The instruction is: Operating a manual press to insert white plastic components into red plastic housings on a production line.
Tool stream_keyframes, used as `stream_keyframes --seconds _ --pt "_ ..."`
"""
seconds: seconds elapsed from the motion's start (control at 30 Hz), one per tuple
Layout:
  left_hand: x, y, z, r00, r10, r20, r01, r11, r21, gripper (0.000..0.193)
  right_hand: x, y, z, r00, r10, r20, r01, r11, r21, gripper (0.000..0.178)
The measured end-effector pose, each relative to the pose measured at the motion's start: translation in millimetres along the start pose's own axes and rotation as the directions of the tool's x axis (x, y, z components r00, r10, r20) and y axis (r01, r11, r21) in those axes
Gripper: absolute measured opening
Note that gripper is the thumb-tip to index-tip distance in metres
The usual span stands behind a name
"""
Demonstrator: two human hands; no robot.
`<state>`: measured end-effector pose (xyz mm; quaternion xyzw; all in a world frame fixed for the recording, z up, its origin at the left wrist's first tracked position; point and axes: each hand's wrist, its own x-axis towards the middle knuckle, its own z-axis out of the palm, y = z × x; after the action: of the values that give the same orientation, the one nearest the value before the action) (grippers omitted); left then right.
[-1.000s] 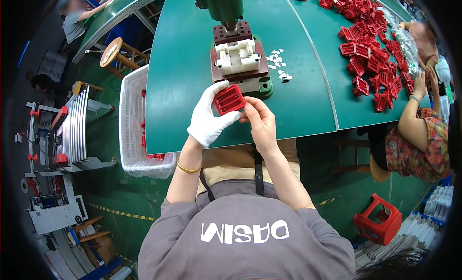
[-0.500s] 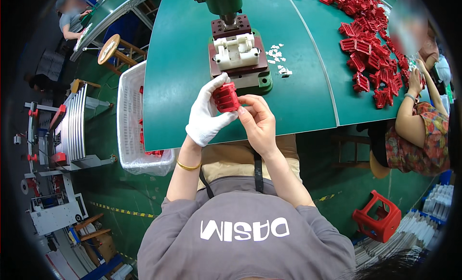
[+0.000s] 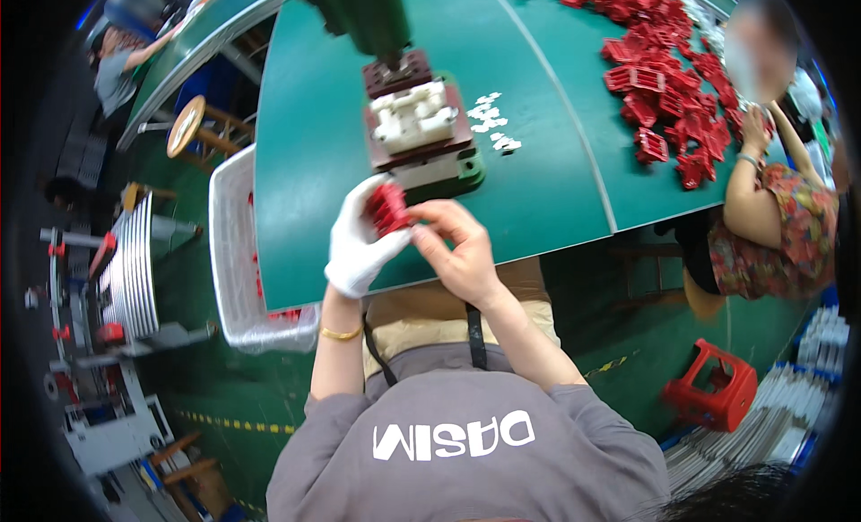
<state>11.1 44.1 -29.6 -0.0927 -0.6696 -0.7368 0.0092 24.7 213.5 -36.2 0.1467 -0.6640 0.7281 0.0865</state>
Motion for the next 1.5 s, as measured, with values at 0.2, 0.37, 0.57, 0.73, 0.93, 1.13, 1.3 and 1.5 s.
stream_keyframes --seconds 0.2,0.37,0.57,0.73,0.93,1.13,1.3,1.5 --pt "-8.7 16.7 -128.8 0.871 0.194 -0.452 -0.077 0.961 0.265 0.056 35.2 -73.7 -69.2 0.997 -0.080 0.008 0.077 0.972 0.220 0.024" --pt "0.3 -29.7 -234.7 0.715 0.063 -0.696 0.130 0.967 0.221 0.042 24.2 -187.3 -129.7 0.667 -0.745 -0.028 0.724 0.639 0.261 0.076" --pt "-54.0 -92.6 -372.4 0.566 -0.083 -0.820 0.398 0.899 0.184 0.065 -30.0 -270.8 -90.1 0.301 -0.916 -0.264 0.931 0.222 0.289 0.024" --pt "-22.7 -44.3 -240.0 0.671 0.153 -0.726 0.278 0.855 0.437 0.062 -16.4 -318.0 -121.9 -0.161 -0.987 0.025 0.917 -0.140 0.374 0.024" --pt "-9.1 -16.5 -166.7 0.788 0.203 -0.582 0.113 0.881 0.459 0.054 14.4 -260.8 -202.1 0.223 -0.843 0.490 0.842 0.420 0.339 0.020" --pt "-1.2 4.4 -103.2 0.878 0.178 -0.445 0.050 0.890 0.454 0.054 64.7 -4.8 -279.3 0.631 -0.519 -0.576 -0.395 0.424 -0.815 0.058" --pt "-2.3 1.8 -84.8 0.931 0.126 -0.343 0.056 0.878 0.475 0.054 60.1 32.2 -277.5 0.591 -0.326 -0.738 -0.664 0.323 -0.674 0.058" --pt "3.4 -11.2 -63.2 0.951 0.117 -0.287 0.019 0.903 0.430 0.053 42.9 37.2 -278.5 0.548 -0.358 -0.756 -0.623 0.429 -0.655 0.048"
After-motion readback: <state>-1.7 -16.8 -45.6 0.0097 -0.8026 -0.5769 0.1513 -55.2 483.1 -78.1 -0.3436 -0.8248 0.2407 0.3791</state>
